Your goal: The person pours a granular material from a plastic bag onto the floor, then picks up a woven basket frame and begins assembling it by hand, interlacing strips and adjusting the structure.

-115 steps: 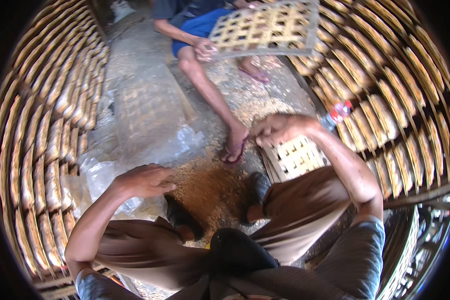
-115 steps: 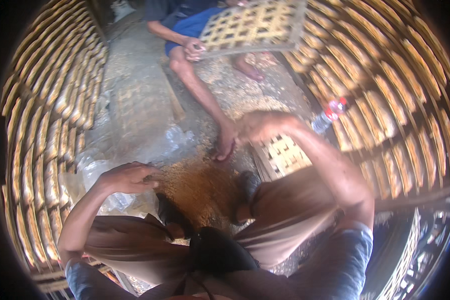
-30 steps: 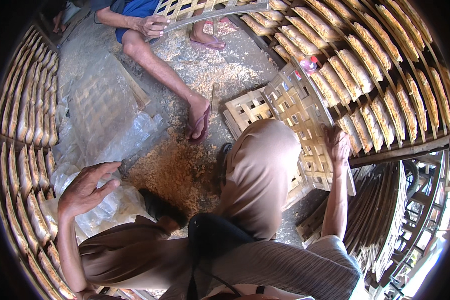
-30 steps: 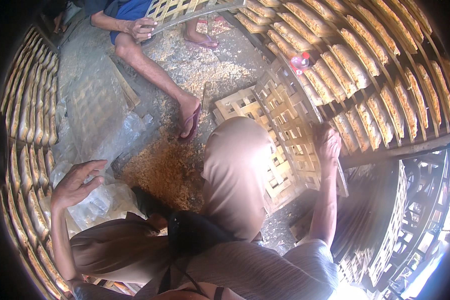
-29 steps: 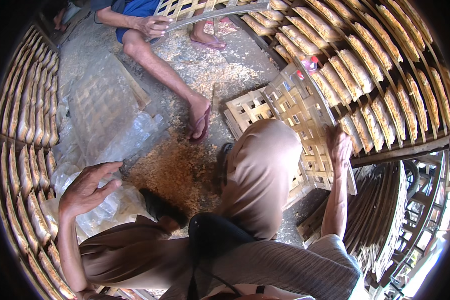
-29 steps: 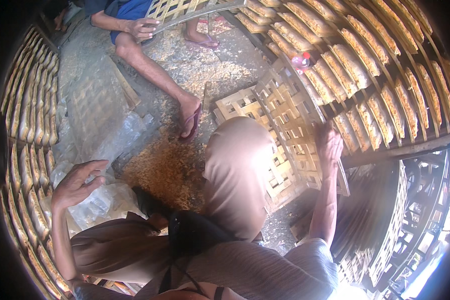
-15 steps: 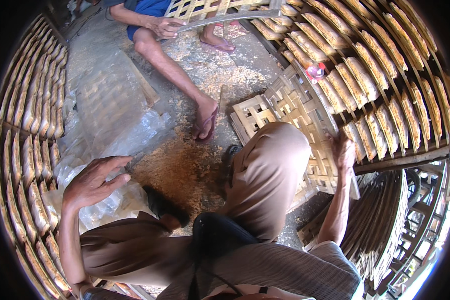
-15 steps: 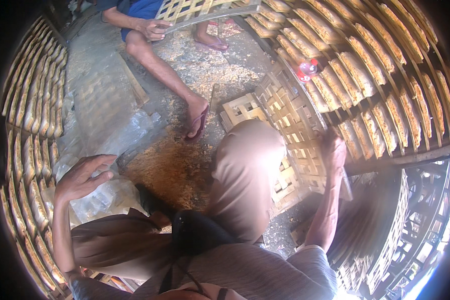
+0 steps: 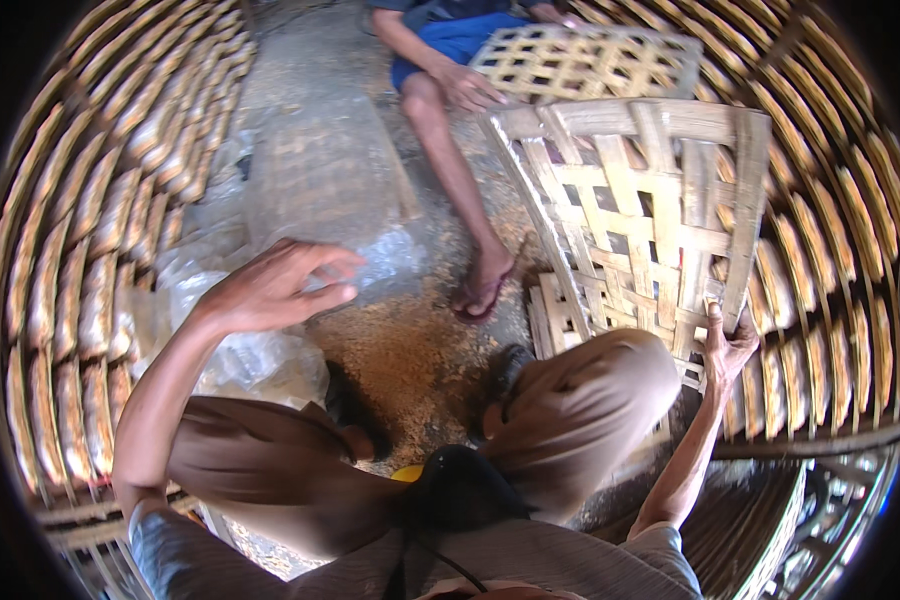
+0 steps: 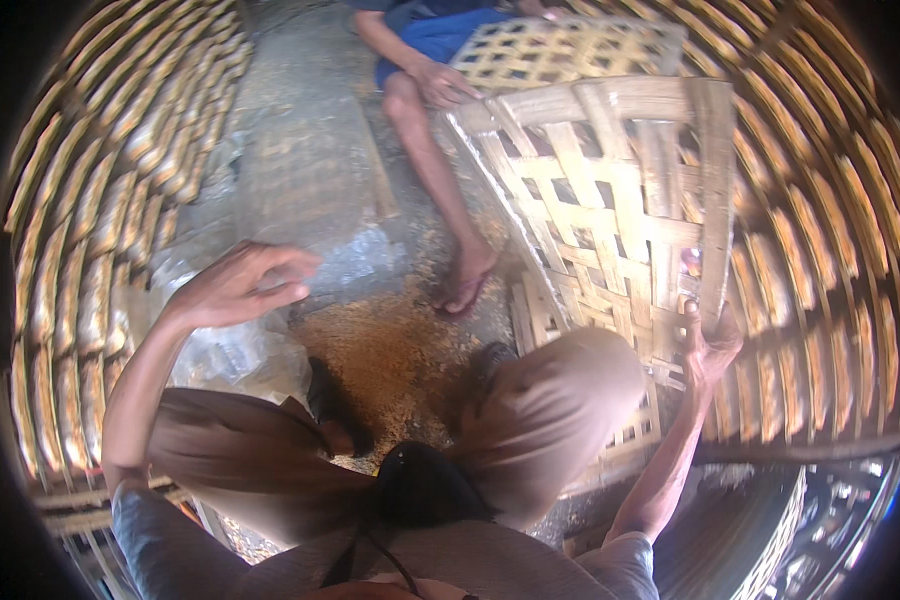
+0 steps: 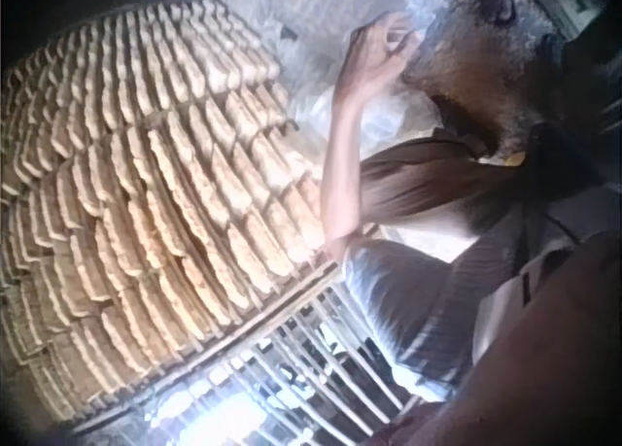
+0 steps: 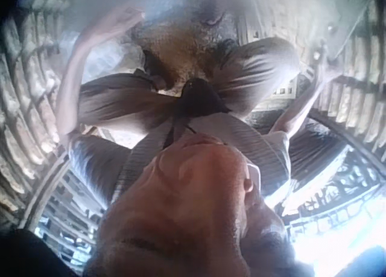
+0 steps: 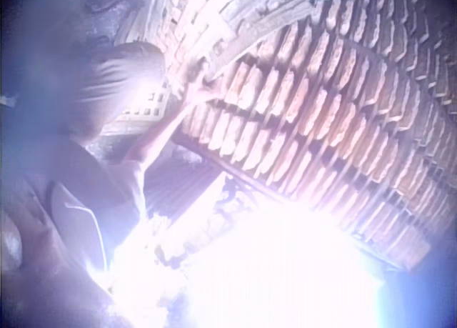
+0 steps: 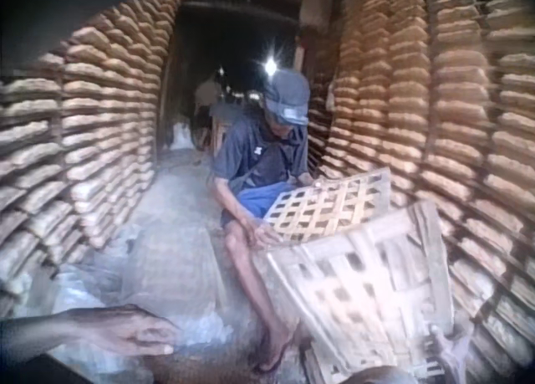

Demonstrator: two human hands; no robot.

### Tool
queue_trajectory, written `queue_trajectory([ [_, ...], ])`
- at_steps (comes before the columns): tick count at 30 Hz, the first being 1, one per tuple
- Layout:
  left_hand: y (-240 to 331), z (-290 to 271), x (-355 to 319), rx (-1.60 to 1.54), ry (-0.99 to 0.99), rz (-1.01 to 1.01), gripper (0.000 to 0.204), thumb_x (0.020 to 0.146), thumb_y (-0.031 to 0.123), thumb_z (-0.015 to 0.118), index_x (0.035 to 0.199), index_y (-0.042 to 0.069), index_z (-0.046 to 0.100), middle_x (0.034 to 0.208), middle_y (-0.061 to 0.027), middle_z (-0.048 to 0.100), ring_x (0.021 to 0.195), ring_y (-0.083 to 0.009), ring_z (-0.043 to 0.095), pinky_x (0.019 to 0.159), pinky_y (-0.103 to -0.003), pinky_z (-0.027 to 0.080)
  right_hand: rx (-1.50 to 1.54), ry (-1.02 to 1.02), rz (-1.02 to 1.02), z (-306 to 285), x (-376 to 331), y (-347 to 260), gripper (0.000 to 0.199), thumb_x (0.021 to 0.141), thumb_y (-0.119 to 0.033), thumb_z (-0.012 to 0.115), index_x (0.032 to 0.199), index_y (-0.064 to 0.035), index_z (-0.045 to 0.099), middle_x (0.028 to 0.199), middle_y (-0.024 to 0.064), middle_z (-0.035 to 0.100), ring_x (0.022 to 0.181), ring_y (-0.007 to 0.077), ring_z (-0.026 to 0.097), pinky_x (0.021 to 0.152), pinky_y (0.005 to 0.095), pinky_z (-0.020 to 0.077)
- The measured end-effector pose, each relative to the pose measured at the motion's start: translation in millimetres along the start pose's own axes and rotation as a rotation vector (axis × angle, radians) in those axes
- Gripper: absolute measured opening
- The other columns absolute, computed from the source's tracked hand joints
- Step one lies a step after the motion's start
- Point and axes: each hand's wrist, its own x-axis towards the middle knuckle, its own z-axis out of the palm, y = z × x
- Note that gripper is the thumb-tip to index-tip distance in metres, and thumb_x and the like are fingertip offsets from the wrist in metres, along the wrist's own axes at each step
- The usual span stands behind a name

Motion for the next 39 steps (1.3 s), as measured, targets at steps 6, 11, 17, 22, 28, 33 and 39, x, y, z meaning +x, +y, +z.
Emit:
queue_trajectory([
  [6,5,-4,11,-0.329,0.356,0.015,0.071,0.106,0.049,0.068,0.159,0.006,0.049,0.15,-0.0236,0.061,0.14,-0.035,0.06,0.114,-0.05,0.052,0.501,-0.059,-0.176,87,42,-64,0.016,0.102,-0.02,0.079,0.107,-0.0049,0.076,0.083,-0.0021,0.072,0.066,0.0038,0.058,0.056,0.0228,0.0416],
  [11,-11,-9,20,-0.625,0.722,0.203,0.07,0.11,0.057,0.057,0.15,0.0,0.054,0.14,-0.0216,0.064,0.136,-0.0302,0.06,0.108,-0.048,0.055,0.737,-0.39,-0.091,135,66,-123,0.02,0.105,-0.023,0.074,0.109,-0.0033,0.073,0.085,-0.0014,0.07,0.068,-0.0002,0.054,0.051,0.0224,0.0362],
  [17,33,-27,-1,-0.994,1.024,0.176,0.057,0.117,0.05,0.044,0.126,-0.002,0.064,0.098,-0.0108,0.073,0.084,-0.0144,0.07,0.08,-0.03,0.06,0.257,-0.742,-0.007,127,99,-163,0.086,0.106,-0.063,0.059,0.164,-0.0023,0.042,0.158,0.019,0.053,0.143,0.0316,0.055,0.119,0.045,0.0414],
  [22,18,-4,-15,-0.731,1.043,0.256,0.05,0.117,0.045,0.05,0.124,-0.003,0.065,0.09,-0.0063,0.069,0.083,-0.0127,0.068,0.076,-0.03,0.056,-0.044,-0.121,-0.635,124,66,-279,0.072,0.106,-0.044,0.065,0.162,-0.0054,0.045,0.166,0.0237,0.045,0.155,0.0381,0.041,0.126,0.0556,0.0346],
  [28,9,31,-14,-0.537,0.783,0.139,0.038,0.115,0.036,0.058,0.113,-0.002,0.066,0.087,-0.0077,0.069,0.083,-0.0122,0.072,0.075,-0.03,0.056,0.052,-0.604,-0.81,144,44,-343,0.08,0.086,-0.026,0.091,0.155,-0.0066,0.056,0.142,0.0202,0.067,0.132,0.0337,0.065,0.115,0.0517,0.0513],
  [33,14,47,0,-0.494,0.634,0.125,0.035,0.114,0.033,0.06,0.112,-0.001,0.065,0.086,-0.0076,0.069,0.084,-0.0121,0.073,0.074,-0.03,0.055,0.577,-1.119,-0.331,181,43,-331,0.036,0.089,-0.003,0.085,0.121,0.0087,0.073,0.159,0.0231,0.053,0.106,0.0178,0.077,0.082,0.0315,0.0656],
  [39,6,55,2,-0.544,0.606,0.123,0.033,0.114,0.032,0.06,0.113,0.0,0.065,0.089,-0.0047,0.068,0.084,-0.0112,0.073,0.074,-0.03,0.055,0.73,-1.14,-0.328,200,51,-301,0.02,0.087,-0.001,0.087,0.106,0.0017,0.082,0.167,0.0155,0.046,0.119,0.0102,0.069,0.093,0.0287,0.0564],
])
